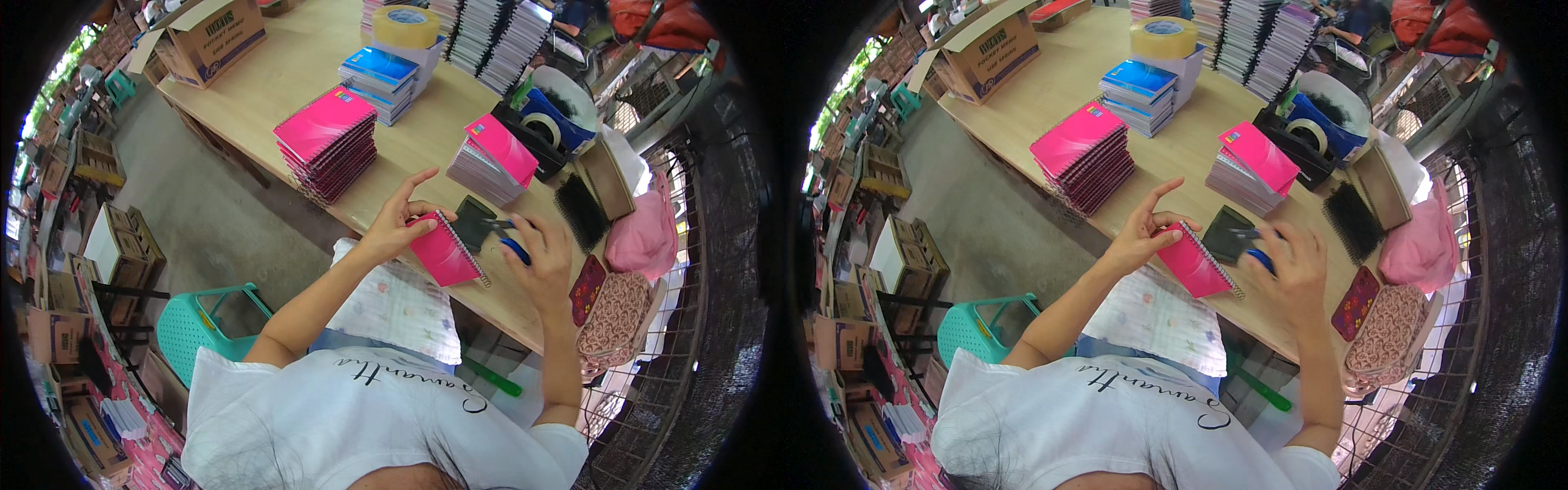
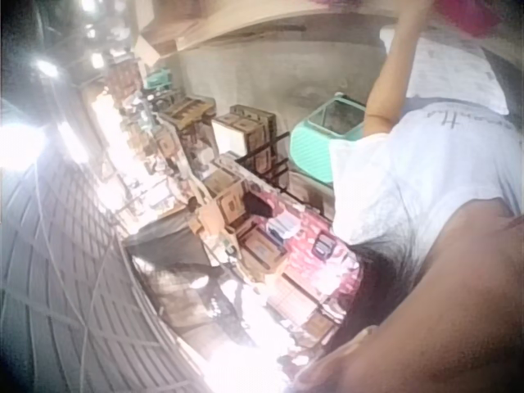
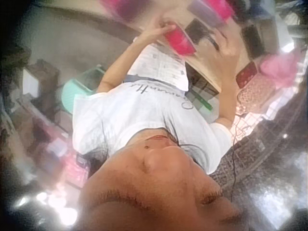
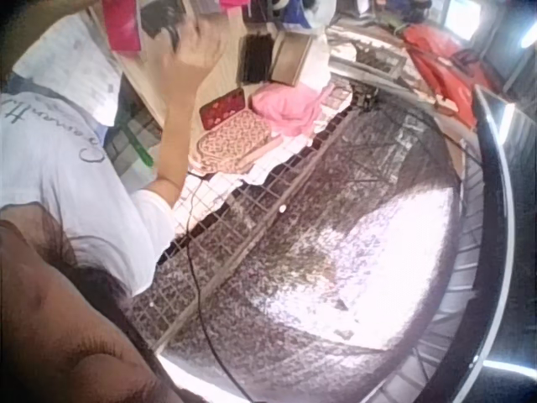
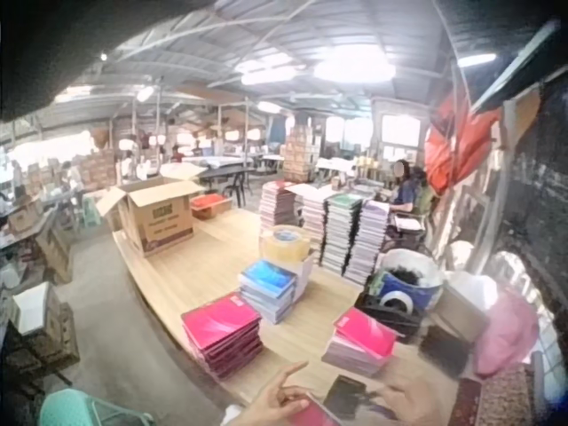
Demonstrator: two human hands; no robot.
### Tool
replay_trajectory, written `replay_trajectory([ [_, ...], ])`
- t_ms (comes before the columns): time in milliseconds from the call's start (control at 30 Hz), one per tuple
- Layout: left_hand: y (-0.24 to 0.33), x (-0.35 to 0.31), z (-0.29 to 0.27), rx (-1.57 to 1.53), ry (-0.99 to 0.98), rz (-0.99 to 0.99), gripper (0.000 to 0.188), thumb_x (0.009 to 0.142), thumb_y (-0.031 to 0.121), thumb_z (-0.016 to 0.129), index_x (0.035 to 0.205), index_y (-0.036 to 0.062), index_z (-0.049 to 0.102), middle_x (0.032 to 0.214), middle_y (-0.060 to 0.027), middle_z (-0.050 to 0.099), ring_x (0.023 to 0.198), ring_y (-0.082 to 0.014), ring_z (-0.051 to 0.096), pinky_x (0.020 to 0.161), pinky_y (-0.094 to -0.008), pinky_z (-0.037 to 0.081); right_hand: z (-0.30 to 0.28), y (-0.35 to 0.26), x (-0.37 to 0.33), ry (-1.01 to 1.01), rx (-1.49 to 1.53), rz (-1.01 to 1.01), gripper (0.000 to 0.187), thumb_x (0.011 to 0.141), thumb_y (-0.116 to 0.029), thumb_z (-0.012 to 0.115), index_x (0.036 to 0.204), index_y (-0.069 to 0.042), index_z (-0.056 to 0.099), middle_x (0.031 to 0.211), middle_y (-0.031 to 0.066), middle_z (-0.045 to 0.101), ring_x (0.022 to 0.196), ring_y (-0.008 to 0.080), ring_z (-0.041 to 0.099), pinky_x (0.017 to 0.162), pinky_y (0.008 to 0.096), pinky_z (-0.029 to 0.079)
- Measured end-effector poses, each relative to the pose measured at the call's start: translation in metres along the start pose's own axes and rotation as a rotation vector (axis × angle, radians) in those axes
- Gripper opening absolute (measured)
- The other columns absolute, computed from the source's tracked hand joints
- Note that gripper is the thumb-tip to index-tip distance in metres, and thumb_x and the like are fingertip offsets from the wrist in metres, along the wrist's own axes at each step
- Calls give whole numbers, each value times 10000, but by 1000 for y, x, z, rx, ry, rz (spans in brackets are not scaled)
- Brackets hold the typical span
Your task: The person processes small pink and blue notebooks by hand, using a pair of pliers to adjust the spiral binding on each book and then stacking them into neat piles on a workbench.
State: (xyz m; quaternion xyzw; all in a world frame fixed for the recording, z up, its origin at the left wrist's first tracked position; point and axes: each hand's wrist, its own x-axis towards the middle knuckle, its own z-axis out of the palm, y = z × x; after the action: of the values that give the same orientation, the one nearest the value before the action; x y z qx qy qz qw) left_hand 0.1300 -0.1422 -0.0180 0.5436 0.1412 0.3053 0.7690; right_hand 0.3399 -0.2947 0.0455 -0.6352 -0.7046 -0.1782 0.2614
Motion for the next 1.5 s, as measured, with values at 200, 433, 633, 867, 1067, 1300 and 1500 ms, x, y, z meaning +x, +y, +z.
replay_trajectory([
  [200, 6, -1, 7, 0, -32, -15, 848, 862, -89, 586, 1534, 141, 122, 1109, -163, 663, 999, -144, 627, 903, -296, 509, -6, -16, 48, -55, -180, -409, 454, 674, -228, 776, 1088, -82, 661, 1073, 54, 606, 1069, 208, 584, 1076, 513, 297],
  [433, 7, -4, 8, 181, 45, 30, 836, 864, -93, 581, 1534, 138, 139, 1104, -138, 669, 974, -120, 624, 864, -264, 510, 0, -23, 53, -266, 35, -213, 340, 753, -207, 736, 1043, -41, 676, 967, 78, 624, 910, 248, 615, 858, 427, 470],
  [633, 29, -14, 15, 593, 251, 207, 481, 872, -47, 594, 1334, 53, 507, 1141, -85, 649, 1012, -100, 598, 820, -243, 495, -1, -29, 26, -121, 507, 324, 274, 857, -184, 680, 1047, 12, 664, 869, 137, 639, 802, 292, 631, 751, 348, 496],
  [867, 141, -6, -95, 864, 967, 526, 254, 843, 29, 620, 1089, 41, 681, 1033, -135, 654, 863, -184, 654, 798, -314, 517, 23, 52, -81, 49, 106, 682, 266, 857, -170, 673, 1047, 15, 662, 915, 162, 633, 858, 306, 624, 797, 386, 485],
  [1067, 127, -10, -143, 1170, 986, 303, 289, 812, 79, 652, 1097, 45, 684, 960, -89, 686, 768, -128, 640, 712, -267, 515, 49, 59, -116, -42, 11, 751, 316, 841, -191, 678, 1091, -1, 645, 1100, 202, 583, 1028, 358, 565, 917, 421, 437],
  [1300, 121, -11, -130, 1347, 965, 157, 303, 802, 121, 698, 1102, 77, 688, 1013, -105, 671, 910, -207, 640, 833, -332, 499, 96, -37, -45, -69, 114, 683, 563, 762, -238, 750, 1272, -71, 582, 1421, 276, 342, 1234, 423, 404, 1051, 476, 349],
  [1500, 138, -22, -74, 1338, 872, 740, 382, 797, 118, 725, 1170, 84, 650, 1169, -122, 612, 1030, -247, 616, 871, -349, 500, 106, -18, -54, -62, 119, 600, 629, 678, -229, 815, 1268, -147, 613, 1471, 271, 287, 1290, 430, 356, 1083, 485, 324],
])
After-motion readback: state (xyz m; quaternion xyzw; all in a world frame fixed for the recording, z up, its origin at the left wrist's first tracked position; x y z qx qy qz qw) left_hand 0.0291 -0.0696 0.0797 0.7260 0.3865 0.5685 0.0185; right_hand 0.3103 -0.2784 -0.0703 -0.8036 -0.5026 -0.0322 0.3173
